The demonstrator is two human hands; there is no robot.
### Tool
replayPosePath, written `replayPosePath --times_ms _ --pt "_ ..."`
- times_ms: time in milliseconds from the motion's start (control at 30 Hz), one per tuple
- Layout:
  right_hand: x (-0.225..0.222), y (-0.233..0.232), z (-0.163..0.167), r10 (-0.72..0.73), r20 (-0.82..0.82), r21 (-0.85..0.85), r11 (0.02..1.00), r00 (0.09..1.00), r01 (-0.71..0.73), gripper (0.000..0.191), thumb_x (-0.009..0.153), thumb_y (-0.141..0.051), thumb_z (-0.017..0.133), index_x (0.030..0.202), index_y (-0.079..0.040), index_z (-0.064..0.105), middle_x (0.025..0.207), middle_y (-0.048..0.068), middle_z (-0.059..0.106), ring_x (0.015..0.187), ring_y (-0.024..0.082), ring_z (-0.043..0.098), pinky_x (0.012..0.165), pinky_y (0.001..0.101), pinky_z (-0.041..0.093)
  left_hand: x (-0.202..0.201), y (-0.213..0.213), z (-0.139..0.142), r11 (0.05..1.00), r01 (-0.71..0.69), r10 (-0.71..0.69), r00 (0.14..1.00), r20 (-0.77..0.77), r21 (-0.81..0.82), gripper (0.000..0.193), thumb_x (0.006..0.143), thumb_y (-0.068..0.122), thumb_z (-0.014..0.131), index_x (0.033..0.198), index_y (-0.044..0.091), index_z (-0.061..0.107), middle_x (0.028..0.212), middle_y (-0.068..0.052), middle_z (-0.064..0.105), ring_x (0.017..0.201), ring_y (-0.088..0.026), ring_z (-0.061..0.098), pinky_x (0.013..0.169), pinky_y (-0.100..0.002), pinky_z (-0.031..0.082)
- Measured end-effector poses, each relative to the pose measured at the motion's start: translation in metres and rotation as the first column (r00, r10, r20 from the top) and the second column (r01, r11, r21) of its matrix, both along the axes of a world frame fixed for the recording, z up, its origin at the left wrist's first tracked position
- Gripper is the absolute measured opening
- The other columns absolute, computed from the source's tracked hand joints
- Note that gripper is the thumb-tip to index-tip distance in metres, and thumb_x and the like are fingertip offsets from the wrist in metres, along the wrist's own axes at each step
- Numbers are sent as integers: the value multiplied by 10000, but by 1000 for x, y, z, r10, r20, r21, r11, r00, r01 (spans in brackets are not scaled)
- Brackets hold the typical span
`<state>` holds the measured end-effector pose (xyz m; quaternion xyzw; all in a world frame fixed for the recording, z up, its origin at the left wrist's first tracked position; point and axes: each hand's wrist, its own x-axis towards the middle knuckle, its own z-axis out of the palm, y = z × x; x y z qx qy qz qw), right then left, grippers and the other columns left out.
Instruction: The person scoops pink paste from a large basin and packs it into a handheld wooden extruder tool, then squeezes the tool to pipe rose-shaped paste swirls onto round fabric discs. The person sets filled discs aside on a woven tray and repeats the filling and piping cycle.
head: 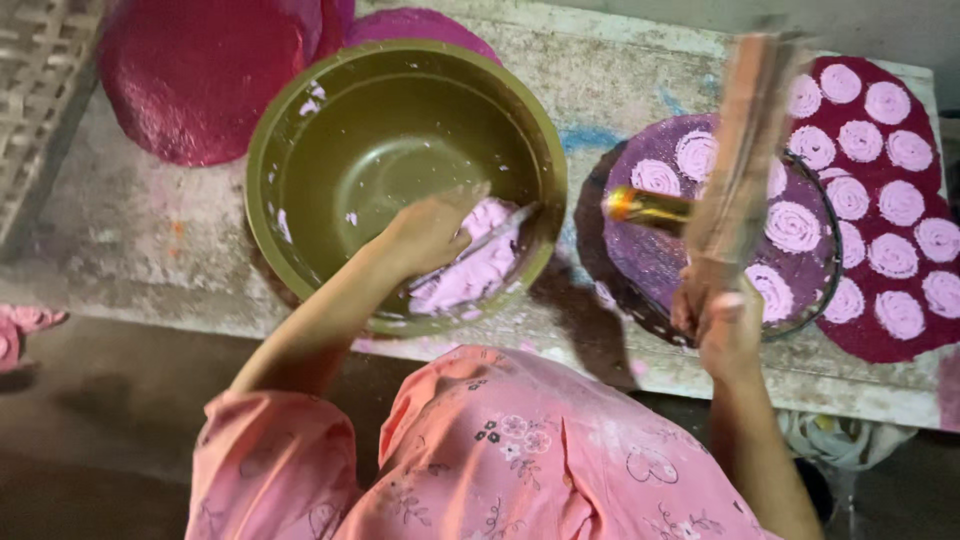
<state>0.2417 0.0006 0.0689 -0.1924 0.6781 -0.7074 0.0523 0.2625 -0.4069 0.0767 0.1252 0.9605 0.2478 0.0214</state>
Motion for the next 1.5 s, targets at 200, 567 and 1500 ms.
replayPosePath --times_ms 200,567,1500 --pt "32 -111 83 391 -347 721 692 852 -24 622 875 -620 621 1055 -31 700 653 91 560 553 212 565 552 364 453 22 2 88 909 305 -322 947 12 285 450 883 362 644 1264 124 615 1179 -149 685 1127 -317 642 934 -420 522" --pt "39 -209 171 821 -274 831 464 501 -307 664 856 -658 593 921 0 661 687 130 583 637 366 606 545 478 440 62 -59 144 730 636 -684 668 293 252 444 805 355 656 1237 254 680 802 -118 710 716 -332 710 630 -469 530" --pt "-8 -281 114 218 -39 241 949 975 -203 791 805 -93 804 1496 -109 420 1409 60 491 1329 159 499 1096 357 454 7 -143 -42 547 -325 43 931 362 772 280 849 59 727 1127 46 701 911 -25 713 680 -100 607 569 -292 516"
